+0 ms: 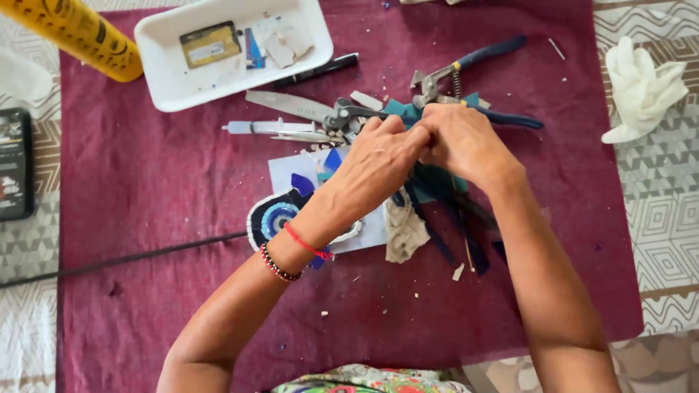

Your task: Cutting and placing small mosaic tiles onto a Hamsa-shaped base to create an art piece.

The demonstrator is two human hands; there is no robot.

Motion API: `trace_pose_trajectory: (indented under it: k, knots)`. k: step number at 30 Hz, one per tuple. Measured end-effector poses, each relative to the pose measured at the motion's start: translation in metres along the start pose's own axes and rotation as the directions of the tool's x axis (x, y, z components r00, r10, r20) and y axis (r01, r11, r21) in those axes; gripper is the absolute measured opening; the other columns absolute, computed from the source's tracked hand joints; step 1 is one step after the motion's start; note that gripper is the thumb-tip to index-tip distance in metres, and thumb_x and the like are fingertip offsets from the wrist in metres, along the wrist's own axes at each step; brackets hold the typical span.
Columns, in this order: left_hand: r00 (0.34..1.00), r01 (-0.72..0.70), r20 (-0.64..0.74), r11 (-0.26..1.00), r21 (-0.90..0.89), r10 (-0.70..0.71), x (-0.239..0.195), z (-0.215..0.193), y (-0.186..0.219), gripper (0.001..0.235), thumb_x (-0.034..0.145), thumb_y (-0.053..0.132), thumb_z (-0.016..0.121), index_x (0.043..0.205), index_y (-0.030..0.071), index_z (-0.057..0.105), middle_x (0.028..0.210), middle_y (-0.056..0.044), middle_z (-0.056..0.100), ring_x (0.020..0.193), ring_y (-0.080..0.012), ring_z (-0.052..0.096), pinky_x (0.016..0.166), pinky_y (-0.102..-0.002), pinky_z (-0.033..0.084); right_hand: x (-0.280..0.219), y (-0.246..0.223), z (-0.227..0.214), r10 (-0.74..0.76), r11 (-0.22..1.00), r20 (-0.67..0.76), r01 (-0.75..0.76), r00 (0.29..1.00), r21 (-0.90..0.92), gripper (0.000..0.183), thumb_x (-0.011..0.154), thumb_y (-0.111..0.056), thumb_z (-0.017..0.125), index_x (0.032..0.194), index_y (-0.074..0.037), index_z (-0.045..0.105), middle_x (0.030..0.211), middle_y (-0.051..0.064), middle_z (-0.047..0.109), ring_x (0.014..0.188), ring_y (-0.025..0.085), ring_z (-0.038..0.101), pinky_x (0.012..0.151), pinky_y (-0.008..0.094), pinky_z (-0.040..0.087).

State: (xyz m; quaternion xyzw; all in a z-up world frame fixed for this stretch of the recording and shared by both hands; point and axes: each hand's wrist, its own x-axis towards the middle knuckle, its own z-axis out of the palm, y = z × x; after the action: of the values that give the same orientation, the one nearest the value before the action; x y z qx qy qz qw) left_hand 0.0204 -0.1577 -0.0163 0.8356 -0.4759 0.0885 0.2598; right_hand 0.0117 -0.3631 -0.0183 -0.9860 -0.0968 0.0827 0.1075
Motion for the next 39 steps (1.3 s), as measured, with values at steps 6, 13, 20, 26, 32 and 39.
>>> trace_pose_trajectory:
  k: [6,13,20,26,32,39]
  knots:
    - [0.987,0.101,-0.106,0.985,-0.140,-0.117,-0.006,-0.014,-0.005,0.011,0.106,0.023,0.049,0.115,0.020,0.054,0.082,-0.003,0.060,0.095,-0.0290,0.064,0.072,-0.042,0.055,0.013,0.005,0.019,0.031,0.989,0.042,-0.037,0.999,0.146,0.020,0.077,-0.027,0.083,0.087,-0.019,0.068,0.088,0.006,0.074,0.103,0.037,0.071,0.085,0.054,0.055]
    - [0.974,0.185,-0.105,0.971,-0.150,-0.202,-0.028,-0.029,-0.021,0.014,0.102,0.013,0.049,0.111,0.020,0.056,0.083,-0.005,0.055,0.076,-0.0379,0.065,0.059,-0.045,0.054,-0.005,-0.034,-0.036,-0.045,0.964,0.084,0.021,0.995,0.266,0.018,0.071,-0.021,0.080,0.087,-0.017,0.071,0.073,0.001,0.069,0.082,0.024,0.073,0.074,0.042,0.055]
    - [0.996,0.088,-0.005,0.996,0.020,-0.088,-0.022,0.001,-0.012,0.017,0.090,0.003,0.052,0.101,0.012,0.061,0.078,-0.005,0.058,0.069,-0.0350,0.066,0.052,-0.045,0.052,-0.004,-0.046,-0.047,0.028,0.973,0.258,-0.086,0.966,0.215,0.022,0.073,-0.028,0.081,0.089,-0.022,0.067,0.077,0.001,0.071,0.086,0.026,0.074,0.075,0.044,0.053]
    - [0.985,0.037,0.169,0.999,0.030,-0.042,-0.016,-0.002,-0.008,0.013,0.079,0.000,0.056,0.088,0.008,0.060,0.069,-0.010,0.060,0.058,-0.0367,0.063,0.046,-0.047,0.047,-0.002,-0.032,-0.040,-0.059,0.947,0.361,-0.063,0.931,0.316,0.054,0.071,-0.015,0.080,0.122,-0.026,0.066,0.082,0.001,0.070,0.084,0.024,0.075,0.074,0.043,0.053]
    - [0.984,0.023,0.179,0.999,-0.030,-0.018,-0.011,-0.038,0.005,0.022,0.076,-0.012,0.052,0.088,0.006,0.059,0.080,-0.014,0.061,0.065,-0.0426,0.060,0.055,-0.048,0.052,-0.001,-0.048,-0.055,-0.115,0.916,0.339,-0.032,0.934,0.400,0.026,0.074,-0.015,0.073,0.099,-0.017,0.065,0.081,0.005,0.068,0.085,0.028,0.074,0.074,0.044,0.054]
    - [0.994,0.099,-0.067,0.975,0.198,-0.087,0.006,-0.043,-0.025,0.014,0.077,0.003,0.067,0.087,0.012,0.060,0.079,-0.003,0.051,0.068,-0.0278,0.058,0.049,-0.042,0.048,0.002,-0.060,-0.008,0.122,0.985,0.153,-0.138,0.981,0.099,0.045,0.082,-0.057,0.074,0.101,-0.018,0.064,0.090,0.011,0.070,0.088,0.040,0.072,0.076,0.056,0.056]
